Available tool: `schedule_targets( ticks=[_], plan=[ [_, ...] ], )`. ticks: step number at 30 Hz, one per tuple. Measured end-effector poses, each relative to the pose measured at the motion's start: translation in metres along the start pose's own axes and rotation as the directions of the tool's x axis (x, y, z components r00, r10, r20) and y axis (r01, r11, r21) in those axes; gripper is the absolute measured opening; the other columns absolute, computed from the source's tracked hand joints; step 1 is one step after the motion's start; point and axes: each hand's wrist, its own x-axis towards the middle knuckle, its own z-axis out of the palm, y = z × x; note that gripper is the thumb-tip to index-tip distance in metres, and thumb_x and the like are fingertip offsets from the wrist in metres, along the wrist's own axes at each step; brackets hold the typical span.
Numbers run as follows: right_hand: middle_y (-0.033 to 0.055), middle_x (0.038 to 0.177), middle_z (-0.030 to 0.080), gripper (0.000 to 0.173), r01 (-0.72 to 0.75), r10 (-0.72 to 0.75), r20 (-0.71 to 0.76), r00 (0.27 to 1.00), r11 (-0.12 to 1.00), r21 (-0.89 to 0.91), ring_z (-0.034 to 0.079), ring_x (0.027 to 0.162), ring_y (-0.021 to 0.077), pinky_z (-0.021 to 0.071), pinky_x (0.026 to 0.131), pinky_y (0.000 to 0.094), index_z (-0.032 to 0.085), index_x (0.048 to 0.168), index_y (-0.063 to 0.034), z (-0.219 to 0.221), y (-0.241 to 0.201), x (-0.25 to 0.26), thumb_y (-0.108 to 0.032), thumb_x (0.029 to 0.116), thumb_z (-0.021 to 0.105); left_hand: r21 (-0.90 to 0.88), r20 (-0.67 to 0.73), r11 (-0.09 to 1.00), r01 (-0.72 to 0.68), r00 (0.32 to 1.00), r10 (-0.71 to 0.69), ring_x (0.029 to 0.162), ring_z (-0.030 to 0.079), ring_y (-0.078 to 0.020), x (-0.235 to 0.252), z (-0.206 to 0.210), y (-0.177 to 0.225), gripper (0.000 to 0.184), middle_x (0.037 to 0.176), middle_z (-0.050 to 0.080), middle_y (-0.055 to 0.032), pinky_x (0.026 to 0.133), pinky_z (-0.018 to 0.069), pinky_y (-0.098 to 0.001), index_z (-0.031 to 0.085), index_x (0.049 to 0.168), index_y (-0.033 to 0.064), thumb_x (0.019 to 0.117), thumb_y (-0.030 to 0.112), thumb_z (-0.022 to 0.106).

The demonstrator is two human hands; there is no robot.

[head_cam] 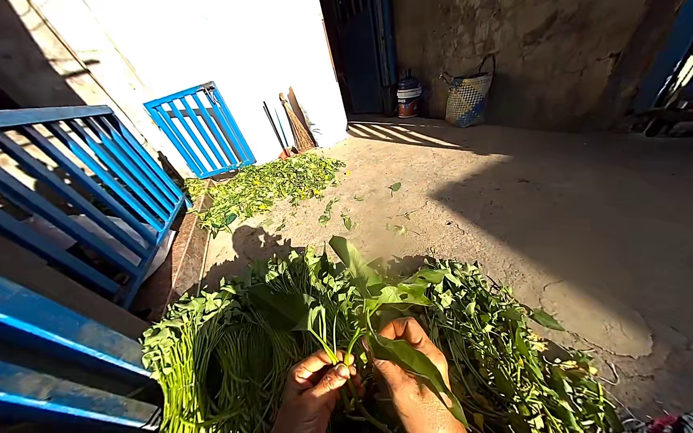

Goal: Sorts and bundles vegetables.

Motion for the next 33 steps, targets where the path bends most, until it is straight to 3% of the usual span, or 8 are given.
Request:
schedule_targets(
  ticks=[7,11,15,19,24,27,30,33],
  plan=[
    [0.0083,0.095,0.067,0.029,0.556,-0.383,0.410,0.827,0.460,-0.692,0.067,0.081,0.0198,0.0572,0.061,0.0305,0.075,0.120,-0.0178,0.000,0.010,-0.007,-0.013,0.0944,0.061,0.095,-0.158,0.995,0.007,0.987,0.009,0.082,0.072,-0.0174,0.003,0.008,-0.020,0.015,0.092,0.074,-0.0144,0.075,0.0615,-0.0349,0.074,0.100,-0.0031,0.0867,-0.007,0.069],
    [0.0077,0.098,0.071,0.027,0.585,-0.355,0.515,0.780,0.122,-0.802,0.069,0.083,0.0244,0.0563,0.061,0.0349,0.077,0.112,-0.0169,0.006,0.017,0.013,-0.014,0.0983,0.054,0.065,-0.145,0.998,-0.004,0.989,0.013,0.082,0.072,-0.0190,0.004,0.005,-0.024,0.013,0.093,0.074,-0.0160,0.075,0.0619,-0.0369,0.074,0.100,-0.0036,0.0878,-0.004,0.072],
    [0.0062,0.092,0.070,0.022,0.664,-0.366,0.597,0.714,0.083,-0.743,0.068,0.083,0.0229,0.0548,0.064,0.0351,0.074,0.088,-0.0141,-0.001,0.015,0.029,-0.013,0.0973,0.054,-0.024,-0.209,0.997,0.069,0.975,-0.073,0.080,0.073,-0.0230,0.003,0.010,-0.016,0.011,0.094,0.073,-0.0172,0.070,0.0638,-0.0413,0.073,0.098,-0.0031,0.0913,-0.007,0.066],
    [0.0014,0.122,0.071,0.025,0.742,-0.272,0.706,0.654,0.047,-0.669,0.064,0.120,0.0228,0.0510,0.100,0.0460,0.074,0.106,-0.0199,-0.007,0.018,0.038,-0.016,0.1025,0.049,-0.078,-0.192,0.991,0.110,0.974,-0.123,0.081,0.074,-0.0274,0.002,0.011,-0.015,0.010,0.096,0.073,-0.0196,0.072,0.0642,-0.0460,0.072,0.099,-0.0034,0.0930,-0.006,0.065],
    [0.0012,0.101,0.069,0.024,0.779,-0.279,0.736,0.617,0.084,-0.621,0.065,0.112,0.0225,0.0434,0.111,0.0534,0.071,0.094,-0.0176,-0.012,0.017,0.042,-0.016,0.1025,0.049,-0.136,-0.274,0.983,0.124,0.949,-0.157,0.077,0.073,-0.0276,0.005,0.013,-0.013,0.010,0.093,0.073,-0.0203,0.073,0.0640,-0.0476,0.071,0.098,-0.0044,0.0931,-0.006,0.063],
    [0.0021,0.093,0.068,0.024,0.738,-0.329,0.688,0.647,0.042,-0.674,0.067,0.100,0.0219,0.0497,0.101,0.0490,0.068,0.093,-0.0165,-0.010,0.019,0.030,-0.015,0.1032,0.046,-0.210,-0.312,0.967,0.143,0.928,-0.205,0.079,0.075,-0.0272,0.007,0.014,-0.009,0.021,0.093,0.073,-0.0227,0.075,0.0644,-0.0445,0.069,0.109,-0.0074,0.1018,0.008,0.056],
    [0.0037,0.078,0.063,0.021,0.687,-0.348,0.626,0.698,0.078,-0.722,0.063,0.072,0.0207,0.0510,0.065,0.0358,0.067,0.087,-0.0135,-0.009,0.024,0.003,-0.012,0.0976,0.049,-0.178,-0.402,0.978,0.112,0.899,-0.176,0.079,0.072,-0.0232,0.009,0.013,-0.011,0.017,0.095,0.072,-0.0210,0.071,0.0631,-0.0378,0.067,0.103,-0.0079,0.1010,0.000,0.053],
    [0.0126,0.087,0.066,0.016,0.603,0.065,0.692,0.719,0.438,-0.667,0.068,0.079,0.0287,0.0567,0.063,0.0403,0.069,0.095,-0.0056,-0.019,0.004,-0.042,-0.009,0.0994,0.054,-0.122,-0.472,0.991,0.062,0.875,-0.113,0.071,0.071,-0.0247,0.012,0.011,-0.010,0.012,0.086,0.070,-0.0177,0.070,0.0635,-0.0423,0.066,0.099,-0.0065,0.0994,-0.003,0.055]
  ],
)
